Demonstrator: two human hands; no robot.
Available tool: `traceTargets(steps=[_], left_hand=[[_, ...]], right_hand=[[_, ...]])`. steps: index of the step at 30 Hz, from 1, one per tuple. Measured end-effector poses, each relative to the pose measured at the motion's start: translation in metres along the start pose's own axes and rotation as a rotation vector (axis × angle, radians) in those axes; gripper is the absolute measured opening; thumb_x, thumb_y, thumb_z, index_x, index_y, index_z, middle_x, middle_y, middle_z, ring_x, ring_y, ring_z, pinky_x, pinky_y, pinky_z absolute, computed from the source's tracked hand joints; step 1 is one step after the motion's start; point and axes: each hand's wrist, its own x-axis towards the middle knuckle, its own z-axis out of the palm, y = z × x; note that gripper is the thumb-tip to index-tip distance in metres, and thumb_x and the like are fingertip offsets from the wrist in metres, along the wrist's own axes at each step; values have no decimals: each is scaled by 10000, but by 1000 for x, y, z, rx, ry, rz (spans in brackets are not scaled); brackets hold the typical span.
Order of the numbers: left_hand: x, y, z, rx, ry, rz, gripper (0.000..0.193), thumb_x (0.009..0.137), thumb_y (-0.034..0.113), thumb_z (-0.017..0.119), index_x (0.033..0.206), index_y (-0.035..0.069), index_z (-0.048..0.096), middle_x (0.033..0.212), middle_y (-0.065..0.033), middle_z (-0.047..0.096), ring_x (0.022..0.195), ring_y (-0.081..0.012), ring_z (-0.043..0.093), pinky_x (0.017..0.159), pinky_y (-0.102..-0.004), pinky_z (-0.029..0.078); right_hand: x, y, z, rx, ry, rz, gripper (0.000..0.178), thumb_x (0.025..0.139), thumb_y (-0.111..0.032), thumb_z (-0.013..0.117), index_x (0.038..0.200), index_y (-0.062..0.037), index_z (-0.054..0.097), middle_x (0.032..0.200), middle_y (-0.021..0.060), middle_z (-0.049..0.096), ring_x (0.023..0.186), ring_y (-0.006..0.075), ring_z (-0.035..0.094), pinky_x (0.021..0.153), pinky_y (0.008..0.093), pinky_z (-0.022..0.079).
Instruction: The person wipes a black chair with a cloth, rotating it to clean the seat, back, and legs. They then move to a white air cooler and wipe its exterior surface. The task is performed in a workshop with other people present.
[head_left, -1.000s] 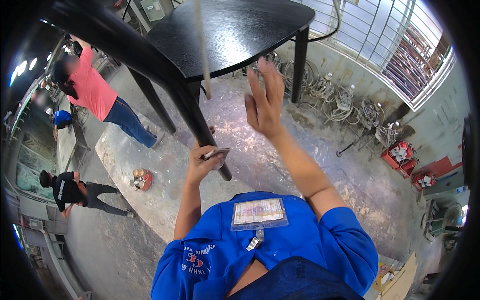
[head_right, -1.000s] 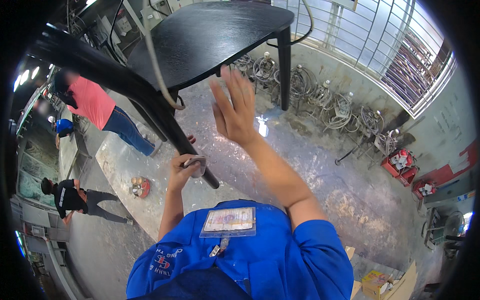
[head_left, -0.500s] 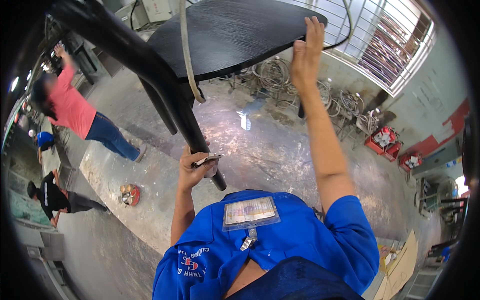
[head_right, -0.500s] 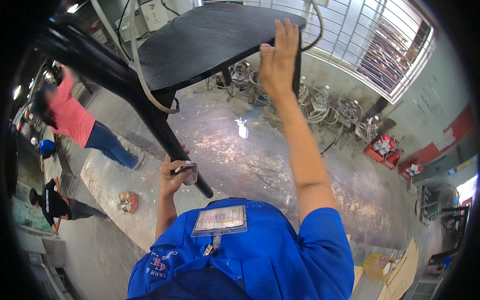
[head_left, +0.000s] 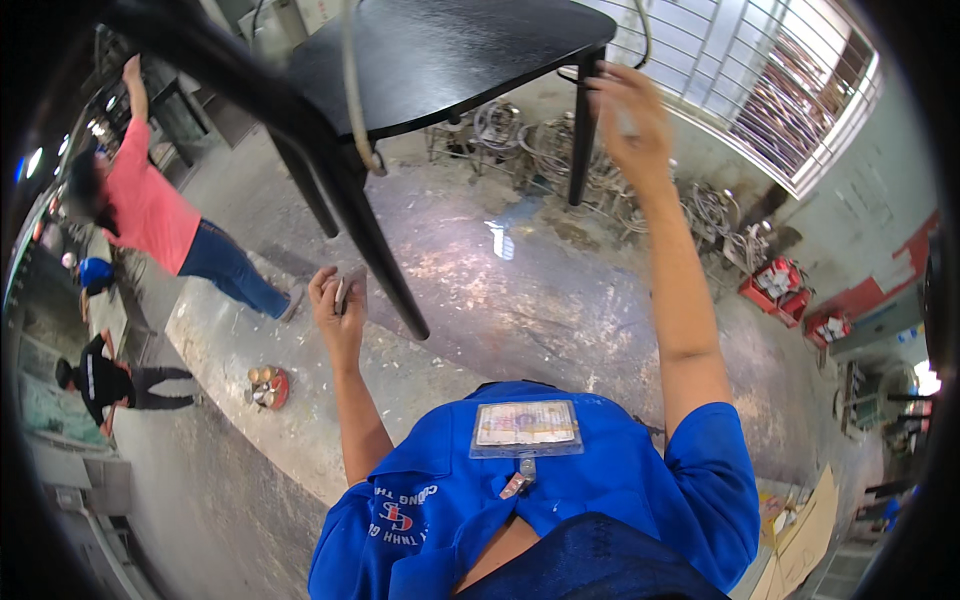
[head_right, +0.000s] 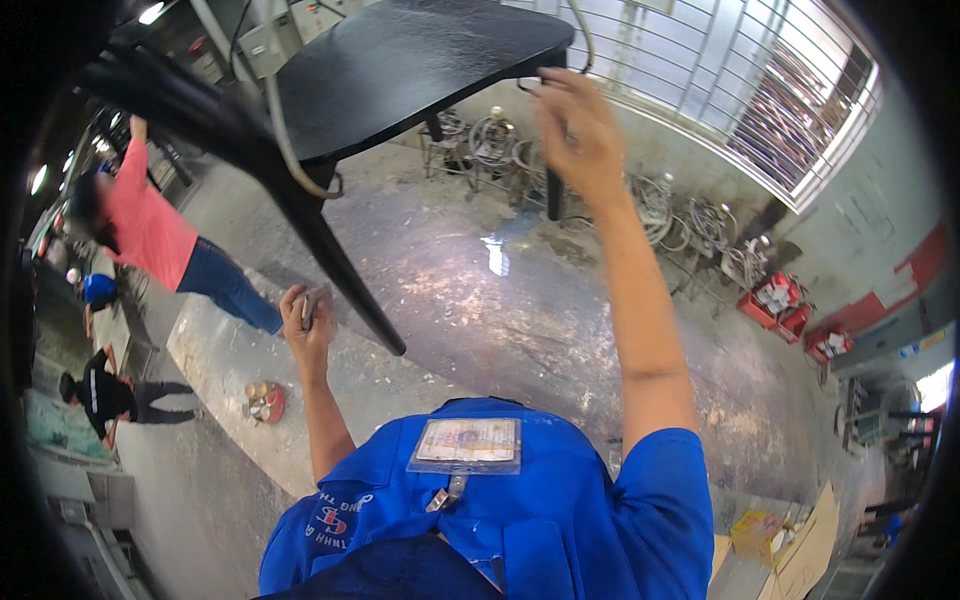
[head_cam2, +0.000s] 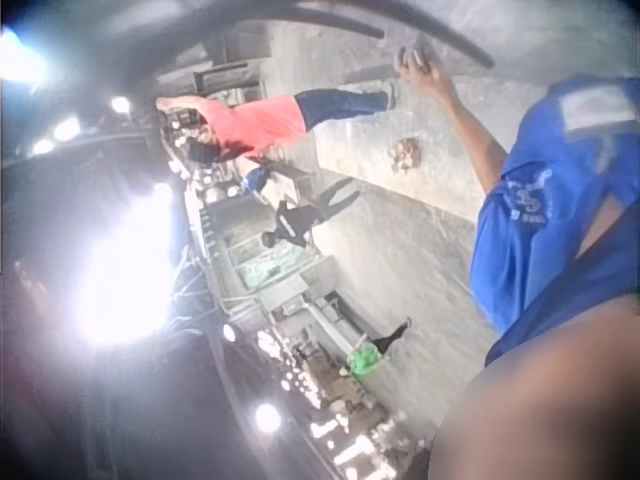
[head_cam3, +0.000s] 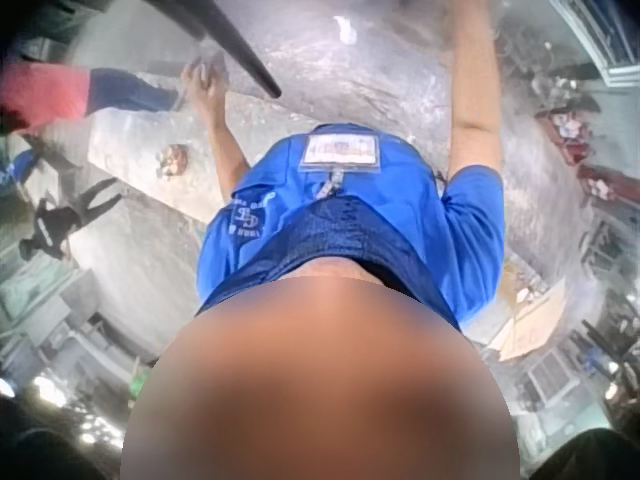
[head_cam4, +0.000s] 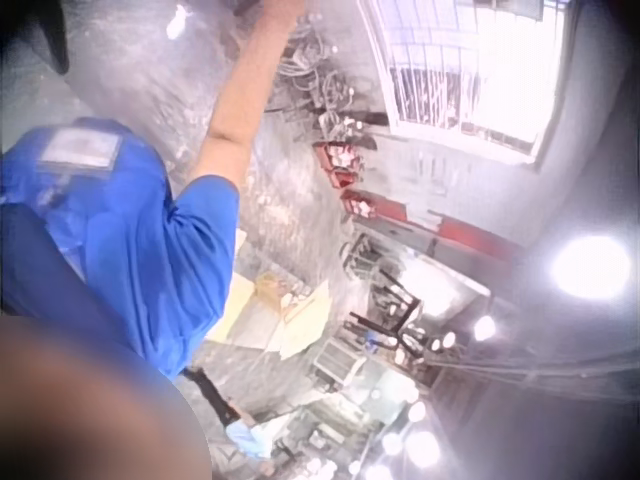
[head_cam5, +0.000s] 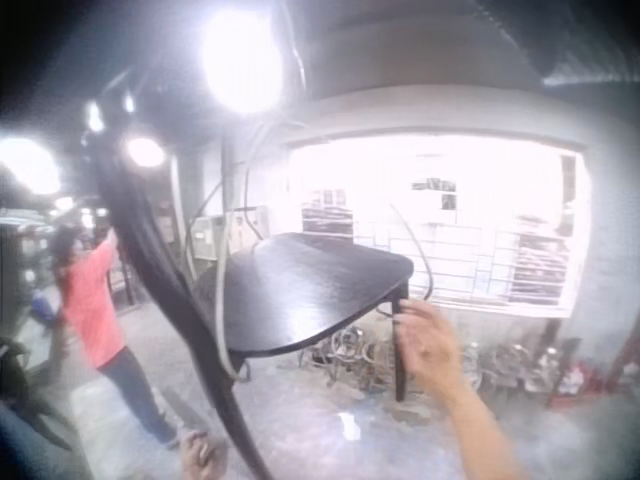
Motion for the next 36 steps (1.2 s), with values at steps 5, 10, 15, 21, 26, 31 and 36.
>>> traceTargets(steps=[5,10,15,21,26,31,36], left_hand=[[6,35,10,-14,-379,91,203,713,-29,698,907,19,660,1020,-124,587,950,-249,583,785,-323,471],[36,22,66,167,-396,285,115,746,95,704,845,47,670,1437,-201,340,1293,-387,362,1022,-400,354],[43,2,66,323,-409,321,125,727,28,690,842,28,642,1434,-172,354,1321,-316,357,1025,-380,373],[57,-10,-5,83,-139,125,216,752,12,717,956,13,645,984,-118,662,899,-239,650,749,-314,522],[61,-31,-49,-685,106,-371,320,882,117,633,1186,43,565,982,-35,639,841,-145,613,737,-293,512],[17,-50,-35,-815,202,-447,459,923,193,577,1334,69,414,1109,-34,587,943,-134,598,797,-295,513],[-44,-56,-24,-985,157,-737,383,914,238,590,1252,100,475,1069,-39,595,907,-147,610,705,-308,538]], right_hand=[[8,86,22,476,381,842,396,944,-365,471,1163,-53,578,1149,120,592,1084,244,538,916,404,426],[11,160,118,814,-197,1348,753,884,-664,364,1434,-149,337,1439,121,370,1355,291,255,1059,565,164],[-13,159,165,647,-97,1153,824,827,-721,407,1449,-190,304,1473,58,314,1358,249,254,1048,502,209],[-69,97,154,467,-26,915,513,939,-472,492,1197,-30,522,1008,40,545,919,139,475,830,271,385],[-130,0,120,757,-239,884,395,917,-322,572,1161,-19,502,872,2,528,782,115,473,711,255,406],[-156,-107,91,909,-157,878,395,813,-71,632,1146,-9,428,820,55,559,721,131,544,636,271,465],[-155,-176,55,1131,-502,1018,305,710,-113,782,914,-27,572,761,8,614,684,100,587,642,251,487]])
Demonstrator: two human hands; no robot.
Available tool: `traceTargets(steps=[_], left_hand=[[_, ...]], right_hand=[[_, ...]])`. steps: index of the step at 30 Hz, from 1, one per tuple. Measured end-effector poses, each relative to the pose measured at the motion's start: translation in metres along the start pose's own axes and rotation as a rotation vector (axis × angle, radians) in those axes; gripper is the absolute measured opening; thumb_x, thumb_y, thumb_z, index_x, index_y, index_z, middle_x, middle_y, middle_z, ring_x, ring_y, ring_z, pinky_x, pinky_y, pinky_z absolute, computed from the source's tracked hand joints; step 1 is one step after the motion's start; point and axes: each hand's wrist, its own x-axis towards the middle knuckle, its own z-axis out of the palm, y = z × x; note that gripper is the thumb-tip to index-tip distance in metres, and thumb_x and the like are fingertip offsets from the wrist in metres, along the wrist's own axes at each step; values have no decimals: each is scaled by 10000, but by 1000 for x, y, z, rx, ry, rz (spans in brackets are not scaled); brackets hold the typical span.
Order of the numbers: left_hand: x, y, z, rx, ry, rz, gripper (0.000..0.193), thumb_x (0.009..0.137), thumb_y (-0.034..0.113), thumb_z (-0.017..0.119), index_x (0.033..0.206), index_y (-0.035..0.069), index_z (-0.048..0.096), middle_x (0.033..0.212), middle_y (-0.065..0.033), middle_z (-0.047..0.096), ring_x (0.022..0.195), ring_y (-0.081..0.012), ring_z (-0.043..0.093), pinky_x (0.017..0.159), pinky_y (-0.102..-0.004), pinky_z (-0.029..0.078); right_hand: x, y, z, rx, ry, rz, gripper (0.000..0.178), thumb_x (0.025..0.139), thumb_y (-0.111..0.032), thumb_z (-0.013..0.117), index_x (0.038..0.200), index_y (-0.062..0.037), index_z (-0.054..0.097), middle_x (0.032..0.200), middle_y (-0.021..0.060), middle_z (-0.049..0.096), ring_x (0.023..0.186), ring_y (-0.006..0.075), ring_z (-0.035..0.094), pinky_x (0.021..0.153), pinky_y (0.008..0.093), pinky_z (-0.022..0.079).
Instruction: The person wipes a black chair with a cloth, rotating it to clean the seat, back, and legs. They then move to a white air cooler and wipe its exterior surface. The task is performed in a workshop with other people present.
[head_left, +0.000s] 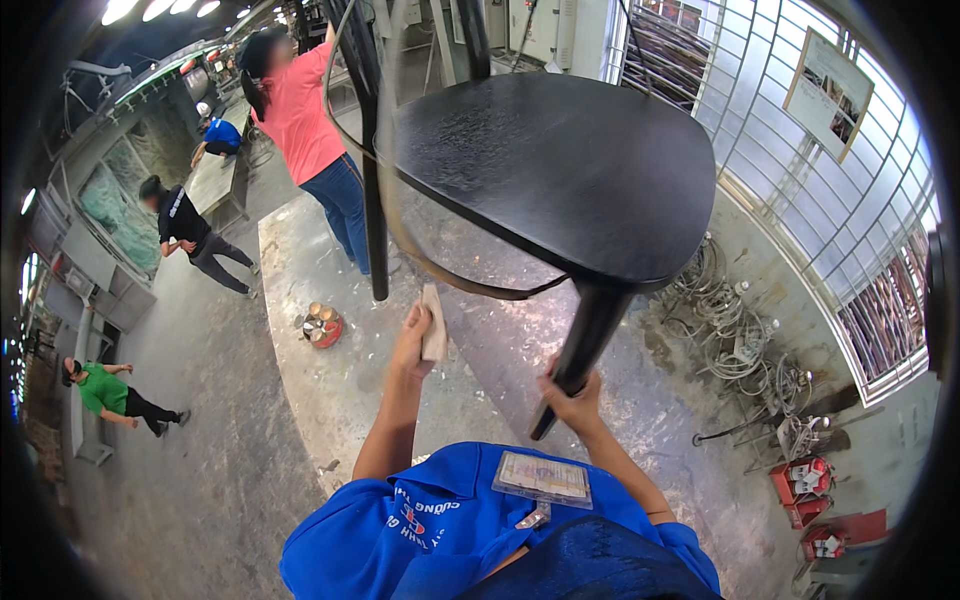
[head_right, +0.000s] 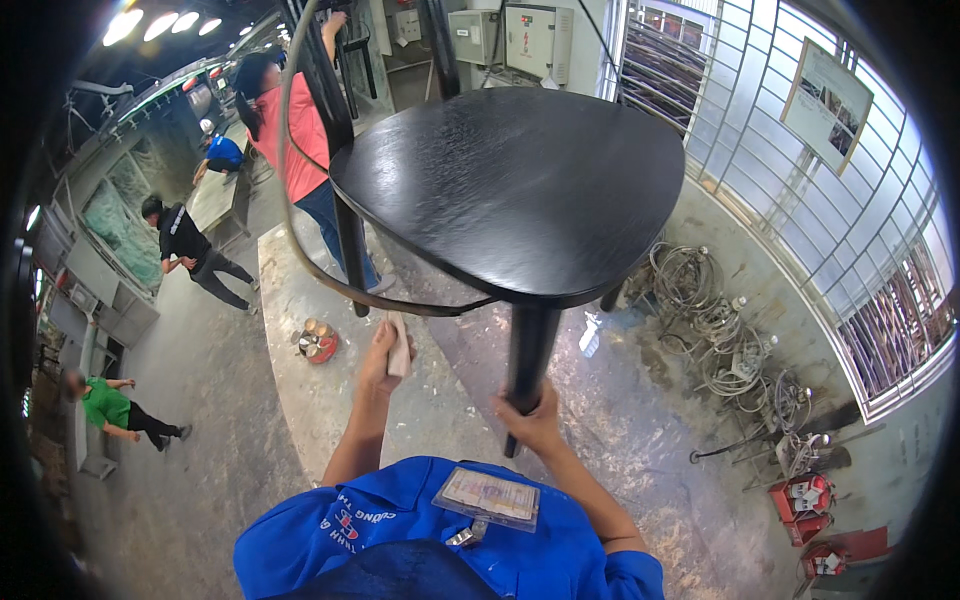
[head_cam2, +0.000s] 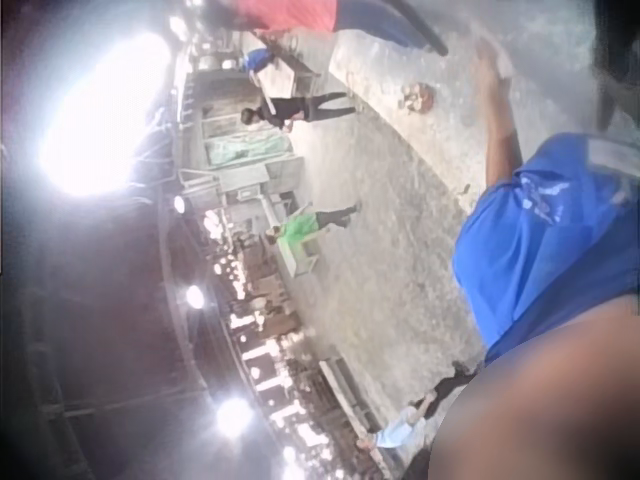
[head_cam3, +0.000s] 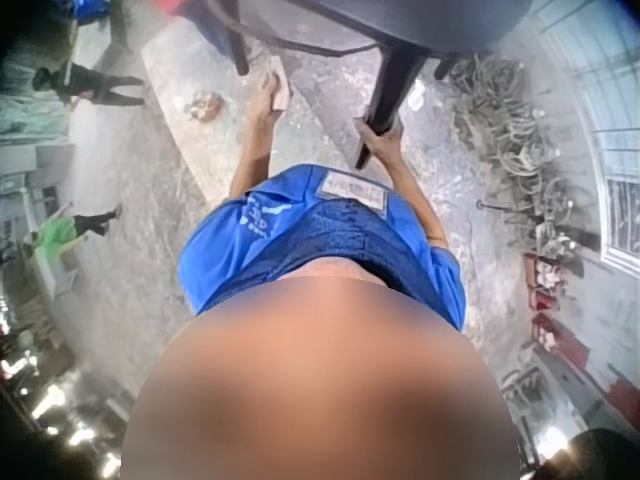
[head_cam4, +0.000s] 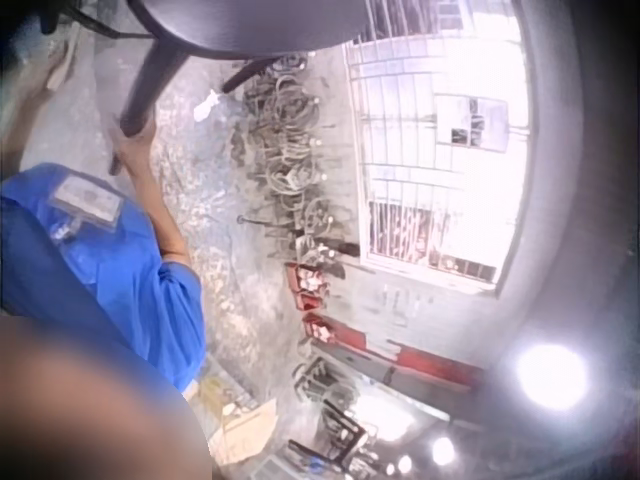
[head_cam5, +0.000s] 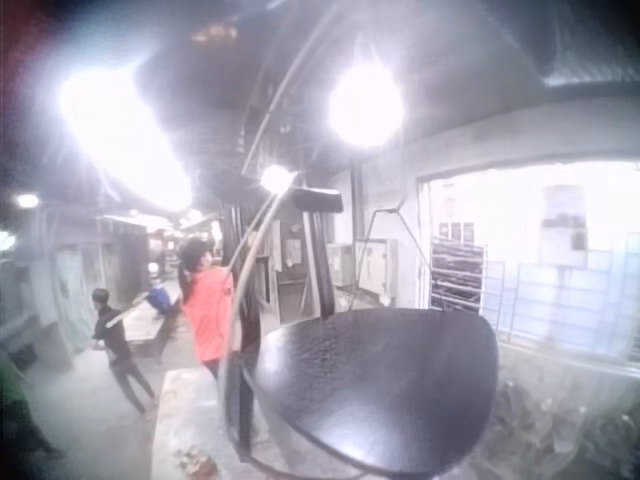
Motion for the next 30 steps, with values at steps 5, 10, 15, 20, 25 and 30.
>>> traceTargets(steps=[5,10,15,20,25,30], left_hand=[[-45,-20,14,17,-44,-77,314,925,243,575,1202,99,546,918,-24,635,764,-131,625,639,-262,534],[-70,-18,56,373,-129,83,346,929,203,580,1252,80,559,996,-40,648,817,-123,610,738,-247,498],[-75,-18,73,1123,44,562,428,844,21,634,1257,5,524,900,-4,522,808,-82,503,747,-258,438],[-65,-29,72,1141,341,596,520,761,-33,670,1251,25,506,852,-9,473,676,-90,470,611,-242,424],[-68,18,78,1218,513,683,240,774,78,688,992,1,622,704,-31,500,589,-105,429,535,-256,386],[-80,115,142,1175,642,1294,268,836,152,646,1035,-23,600,732,-11,523,619,-78,444,548,-236,383]], right_hand=[[-8,-24,31,49,-431,-7,588,729,-56,732,1245,-16,453,992,56,593,878,110,569,760,268,484],[1,-35,55,113,-424,193,338,751,-100,734,1046,-16,592,876,42,645,792,92,600,730,256,493],[20,-31,63,174,-329,164,313,741,-161,765,958,-18,591,802,29,627,726,93,607,662,243,507],[36,-15,73,68,-218,107,334,743,-216,761,964,-8,621,795,41,639,710,89,595,638,259,497],[57,12,80,-193,-234,97,420,711,-334,771,920,-5,615,740,85,624,681,149,590,625,314,473],[73,33,98,-193,-204,9,381,720,-317,784,837,-18,579,723,48,598,665,116,549,614,292,470]])
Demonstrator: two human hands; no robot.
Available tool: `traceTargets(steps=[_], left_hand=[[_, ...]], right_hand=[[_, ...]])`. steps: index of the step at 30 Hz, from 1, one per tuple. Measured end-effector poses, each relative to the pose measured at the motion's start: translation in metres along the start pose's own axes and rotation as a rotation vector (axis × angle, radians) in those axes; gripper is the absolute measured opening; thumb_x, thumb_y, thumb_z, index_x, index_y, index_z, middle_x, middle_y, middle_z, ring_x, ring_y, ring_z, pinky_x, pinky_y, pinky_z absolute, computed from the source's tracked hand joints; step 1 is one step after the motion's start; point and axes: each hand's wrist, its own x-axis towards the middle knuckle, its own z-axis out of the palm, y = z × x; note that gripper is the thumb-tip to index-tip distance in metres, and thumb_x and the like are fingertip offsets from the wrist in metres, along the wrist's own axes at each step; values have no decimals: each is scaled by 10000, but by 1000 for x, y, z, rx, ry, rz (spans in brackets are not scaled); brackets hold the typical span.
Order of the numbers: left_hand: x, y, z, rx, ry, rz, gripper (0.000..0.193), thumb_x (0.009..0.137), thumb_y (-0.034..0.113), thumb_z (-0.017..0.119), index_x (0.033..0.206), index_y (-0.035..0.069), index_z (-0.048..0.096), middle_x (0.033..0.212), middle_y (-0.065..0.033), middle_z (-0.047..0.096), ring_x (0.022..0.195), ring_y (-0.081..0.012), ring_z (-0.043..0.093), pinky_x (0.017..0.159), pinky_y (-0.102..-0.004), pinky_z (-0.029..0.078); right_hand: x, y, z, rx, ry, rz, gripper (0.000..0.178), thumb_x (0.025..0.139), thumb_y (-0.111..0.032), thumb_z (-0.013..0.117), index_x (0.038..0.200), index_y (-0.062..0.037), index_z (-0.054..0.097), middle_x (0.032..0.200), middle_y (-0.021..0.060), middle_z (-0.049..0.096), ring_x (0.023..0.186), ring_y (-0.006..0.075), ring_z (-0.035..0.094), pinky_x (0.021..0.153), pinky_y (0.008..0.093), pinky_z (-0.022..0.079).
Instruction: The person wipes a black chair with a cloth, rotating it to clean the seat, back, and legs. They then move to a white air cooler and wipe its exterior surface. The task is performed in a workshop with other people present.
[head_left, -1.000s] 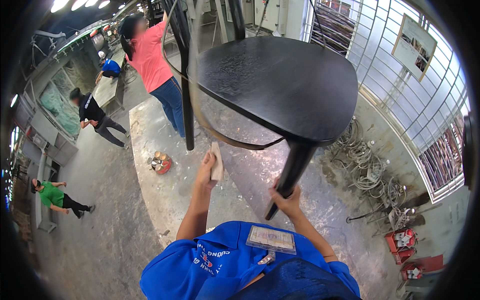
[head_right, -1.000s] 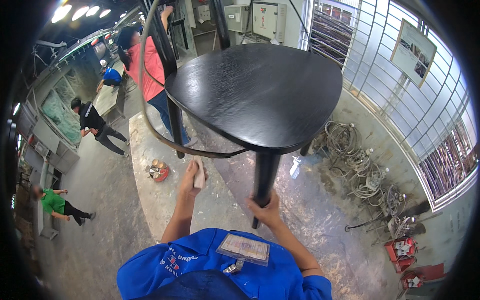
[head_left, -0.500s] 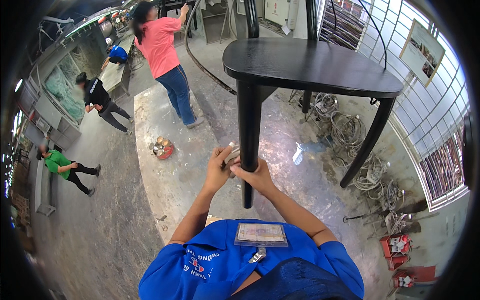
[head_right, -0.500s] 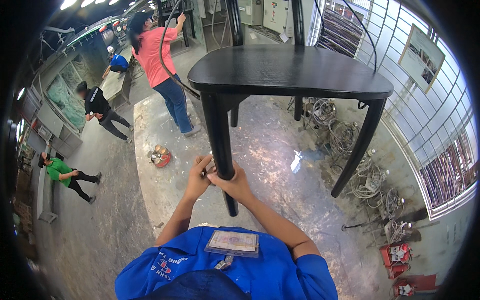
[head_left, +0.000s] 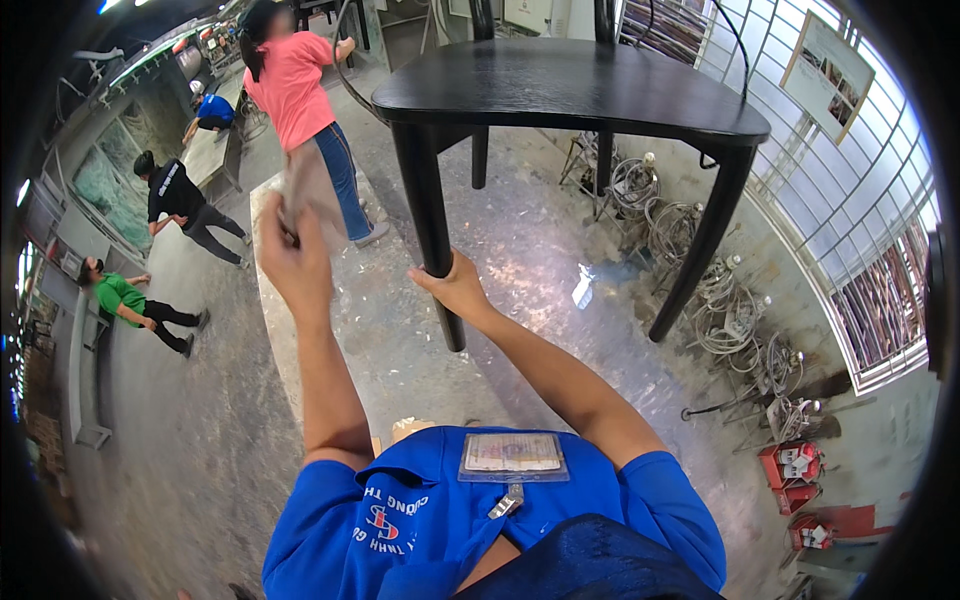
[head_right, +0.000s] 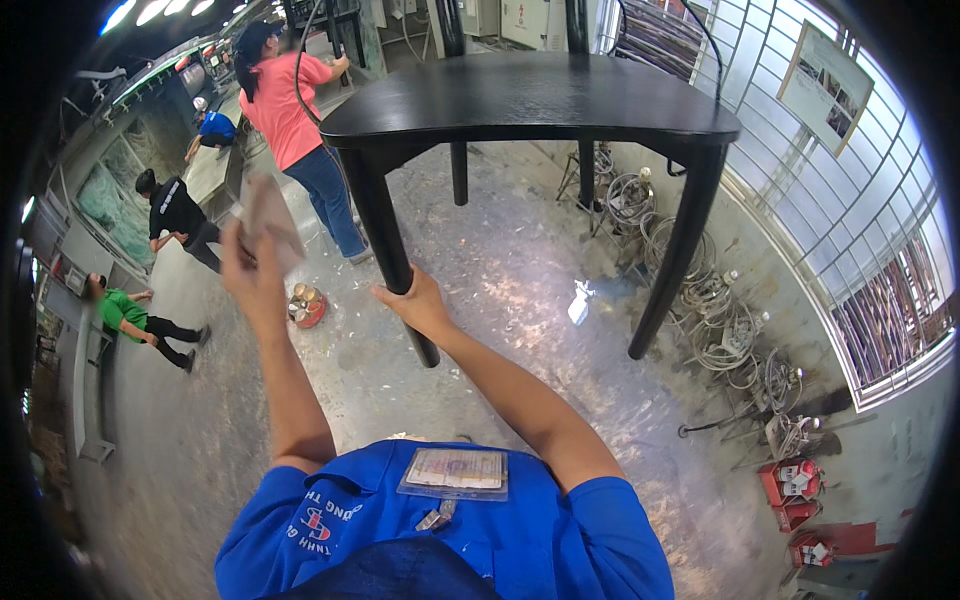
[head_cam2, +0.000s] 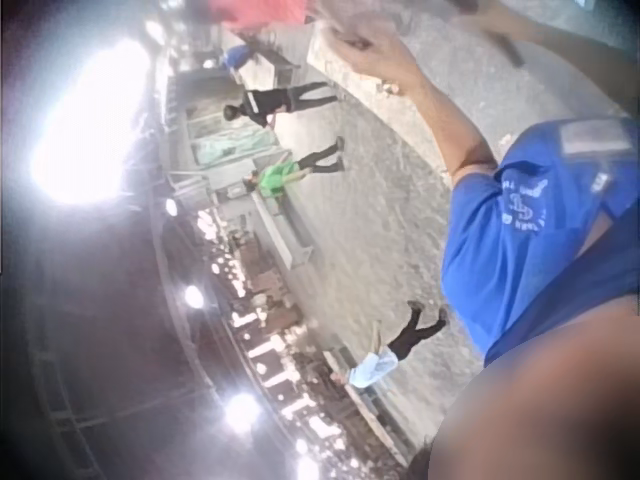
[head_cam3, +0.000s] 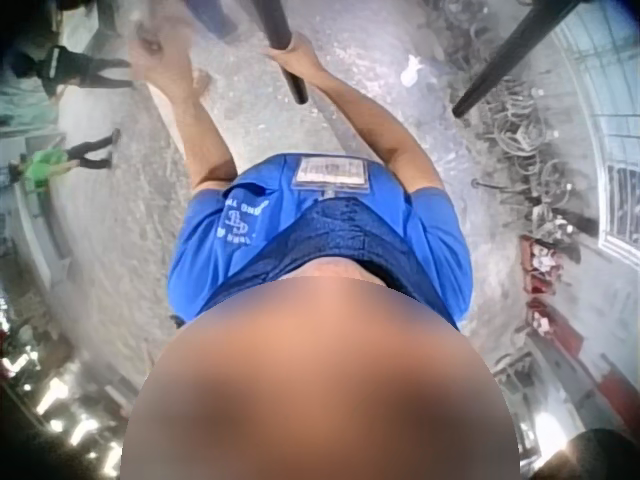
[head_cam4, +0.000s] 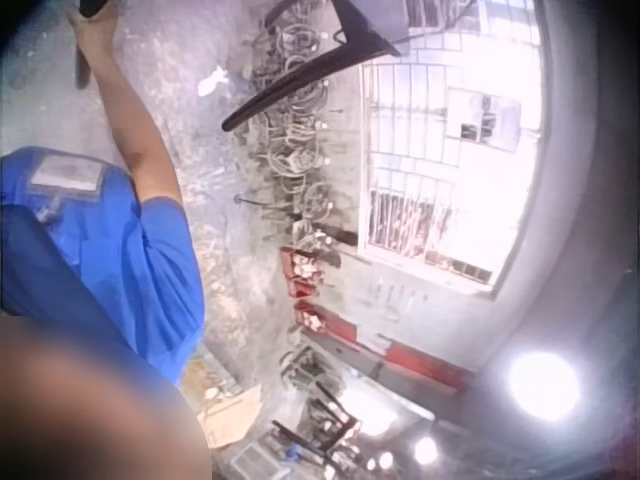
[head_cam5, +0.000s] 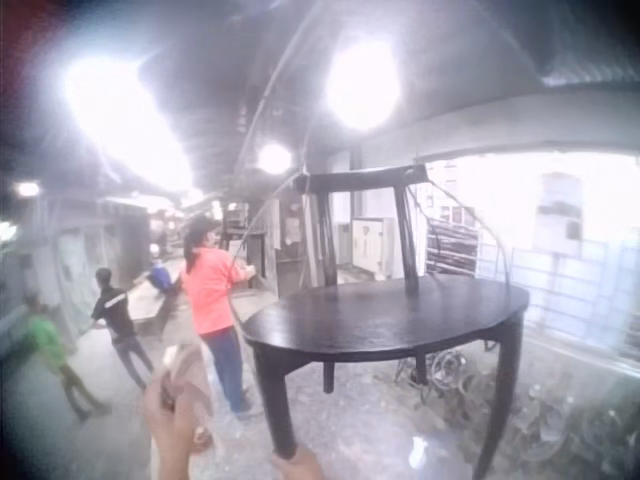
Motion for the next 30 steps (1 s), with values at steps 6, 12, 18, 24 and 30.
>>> traceTargets(steps=[6,12,18,24,30], left_hand=[[96,73,96,170,-197,546,305,755,122,593,1055,79,626,955,-137,666,883,-340,629,793,-376,498],[134,17,144,65,-733,254,394,711,275,601,1047,79,666,959,-127,681,935,-306,639,846,-381,480],[191,-61,182,307,-840,426,393,792,251,578,1136,68,636,1196,-145,598,1154,-303,529,991,-374,380],[272,-182,264,596,-811,1365,322,934,197,421,1208,85,546,1330,-115,493,1208,-328,467,1036,-422,342],[290,-179,377,846,-907,1552,413,896,86,395,1305,33,403,1444,-180,319,1274,-402,365,1045,-454,327]], right_hand=[[31,7,23,38,-14,-10,434,724,-357,774,901,-11,580,770,88,633,714,176,598,668,329,485],[74,19,18,-214,-255,67,588,734,-401,754,1162,-45,563,1090,157,624,990,284,603,851,371,472],[94,-15,-168,-445,942,-624,387,722,-56,735,1082,-57,595,1127,148,568,1029,298,546,891,369,431],[199,-5,-194,-360,515,-45,552,686,-205,794,1135,-8,541,1004,153,609,903,274,585,792,379,464],[240,31,-114,-254,800,-107,592,669,-183,683,1224,-57,520,1031,214,629,924,362,622,805,424,498]])
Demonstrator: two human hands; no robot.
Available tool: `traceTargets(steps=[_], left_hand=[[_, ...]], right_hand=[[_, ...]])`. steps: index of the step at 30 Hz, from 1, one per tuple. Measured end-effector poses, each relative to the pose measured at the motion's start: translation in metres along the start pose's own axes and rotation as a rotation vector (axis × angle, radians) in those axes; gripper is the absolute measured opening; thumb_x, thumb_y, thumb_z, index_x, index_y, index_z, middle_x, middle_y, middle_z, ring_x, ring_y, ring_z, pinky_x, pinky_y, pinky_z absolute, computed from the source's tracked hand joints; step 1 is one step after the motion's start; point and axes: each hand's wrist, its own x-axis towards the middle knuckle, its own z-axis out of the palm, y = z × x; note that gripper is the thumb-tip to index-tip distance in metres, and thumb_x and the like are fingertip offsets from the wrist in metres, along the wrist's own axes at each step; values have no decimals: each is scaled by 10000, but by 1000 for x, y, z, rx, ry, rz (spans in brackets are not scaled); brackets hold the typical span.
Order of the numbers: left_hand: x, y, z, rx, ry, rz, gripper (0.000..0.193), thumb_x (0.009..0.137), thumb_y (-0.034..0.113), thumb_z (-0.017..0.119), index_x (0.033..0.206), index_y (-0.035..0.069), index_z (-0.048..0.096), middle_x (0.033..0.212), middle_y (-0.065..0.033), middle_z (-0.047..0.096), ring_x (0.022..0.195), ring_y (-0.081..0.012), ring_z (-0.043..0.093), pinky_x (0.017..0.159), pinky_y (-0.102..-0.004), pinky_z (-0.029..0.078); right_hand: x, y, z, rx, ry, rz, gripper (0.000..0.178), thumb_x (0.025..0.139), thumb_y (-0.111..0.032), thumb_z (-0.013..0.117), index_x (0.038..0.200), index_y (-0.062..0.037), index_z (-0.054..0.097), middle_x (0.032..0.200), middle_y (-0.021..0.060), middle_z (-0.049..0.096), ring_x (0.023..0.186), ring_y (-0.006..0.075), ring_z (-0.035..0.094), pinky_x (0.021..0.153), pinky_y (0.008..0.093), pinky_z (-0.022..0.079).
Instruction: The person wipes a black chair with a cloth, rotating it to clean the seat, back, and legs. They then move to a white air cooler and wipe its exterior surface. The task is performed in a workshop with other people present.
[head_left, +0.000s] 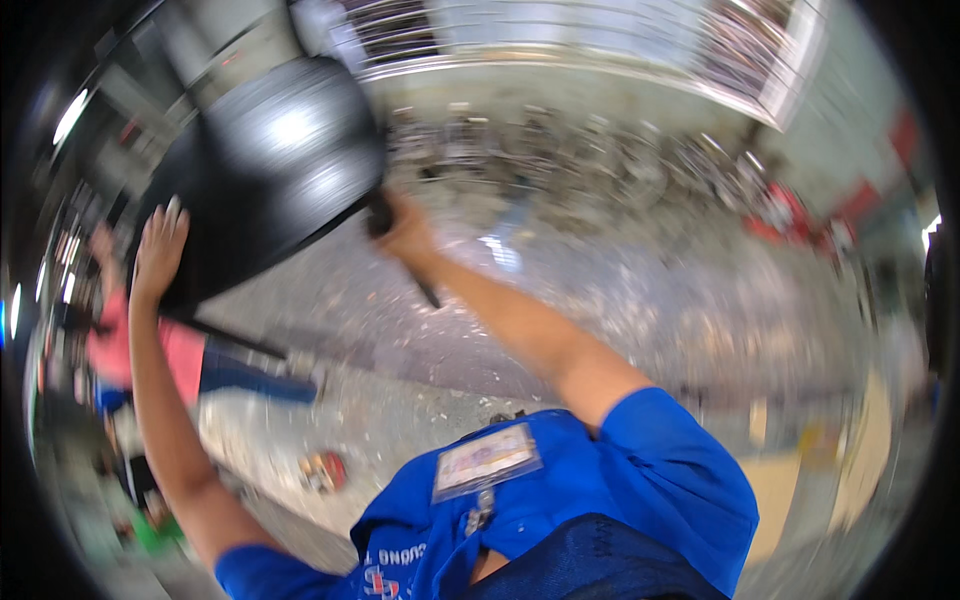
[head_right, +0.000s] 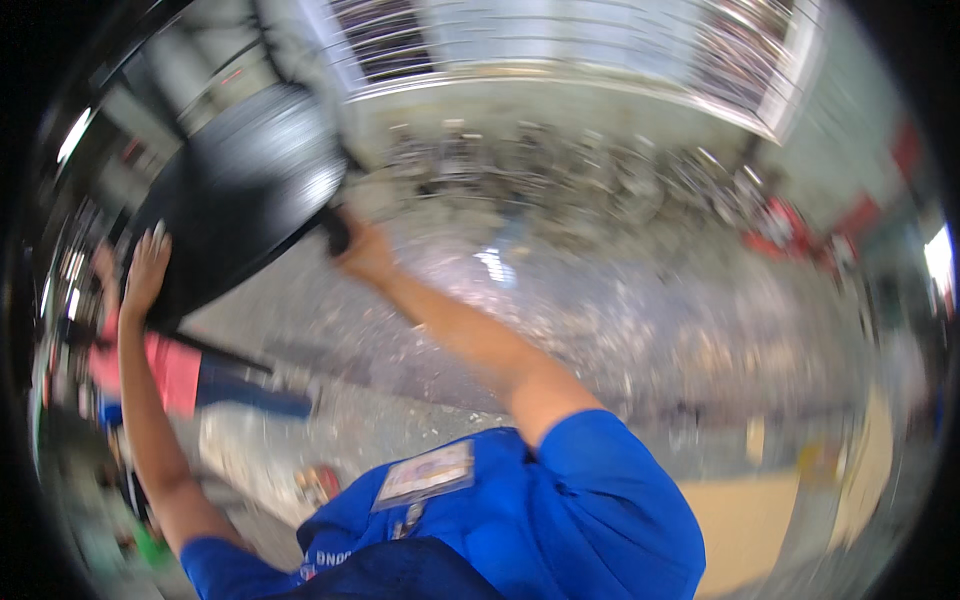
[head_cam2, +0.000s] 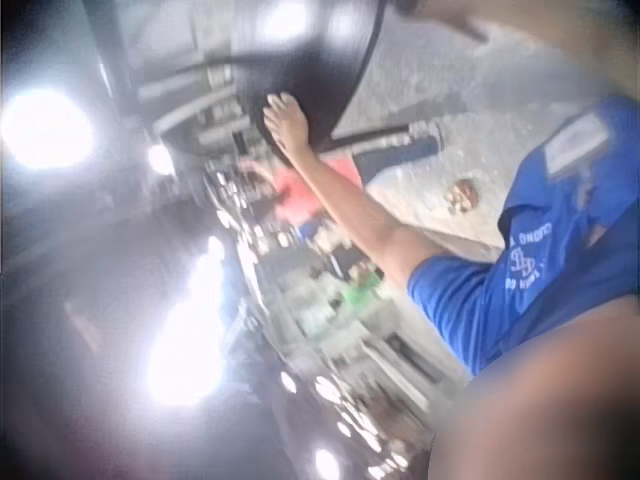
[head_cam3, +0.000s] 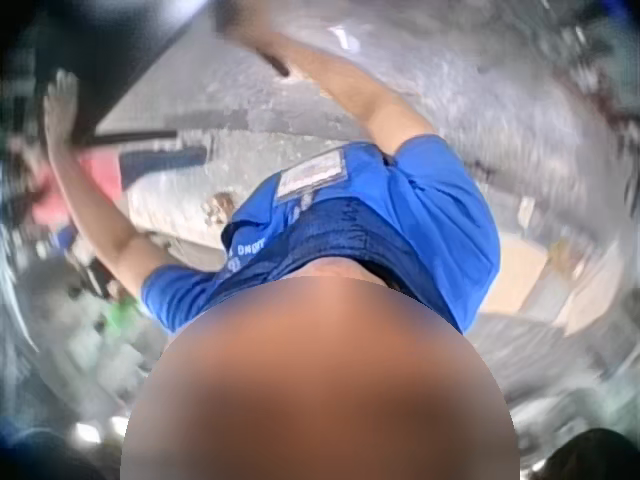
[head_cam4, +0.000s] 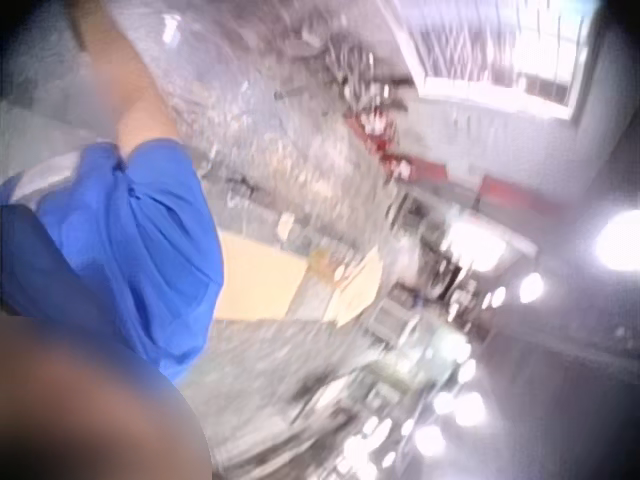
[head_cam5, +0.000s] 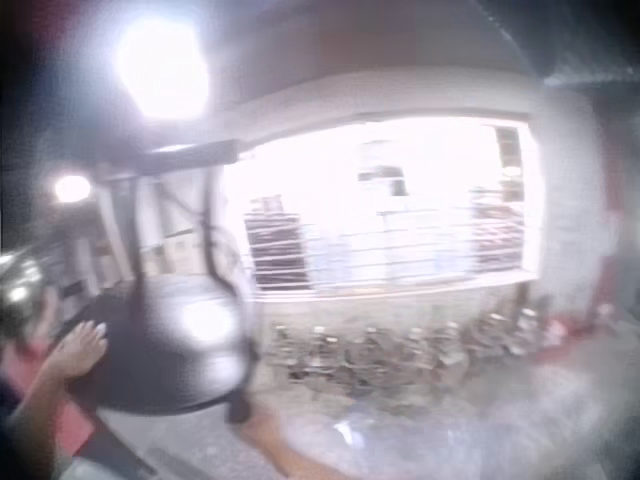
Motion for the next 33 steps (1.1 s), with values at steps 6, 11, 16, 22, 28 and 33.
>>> traceTargets(steps=[6,11,16,22,28,33], left_hand=[[104,142,-146,-1068,378,296,498,1012,317,289,1407,16,336,1470,-145,317,1394,-283,223,1124,-369,143],[84,79,-61,-1409,200,206,521,999,330,329,1414,14,330,1477,-117,304,1381,-217,233,1130,-346,133],[139,69,-41,-1408,59,-203,566,1011,379,277,1426,-5,284,1486,-132,279,1380,-222,223,1131,-336,134],[94,180,-217,-1299,405,468,561,1007,375,267,1429,6,278,1502,-161,235,1400,-255,195,1137,-366,111],[127,104,-99,-1508,348,68,495,922,296,512,1385,152,410,1376,-173,440,1291,-153,399,1095,-266,246],[114,123,-128,-1456,293,86,483,1001,287,329,1389,1,364,1455,-149,335,1355,-250,284,1118,-369,199]], right_hand=[[-25,-18,18,131,194,-184,489,603,-168,732,1043,-82,537,770,165,638,735,373,633,645,415,509],[-51,-25,-18,80,202,-205,384,580,-137,717,922,-77,553,689,143,617,672,359,622,581,417,497],[-48,-21,-64,-2,272,-245,353,563,-131,711,872,-81,547,657,122,598,640,347,612,552,410,485],[-60,-30,-81,-36,334,-272,363,582,-143,715,881,-91,517,678,107,600,647,341,609,553,410,478],[-66,-38,-98,-8,299,-251,302,624,-175,688,863,-85,527,673,123,590,666,352,602,560,420,474],[-66,-26,-90,54,225,-157,313,654,-179,663,939,-86,572,741,166,609,706,365,617,594,421,489]])
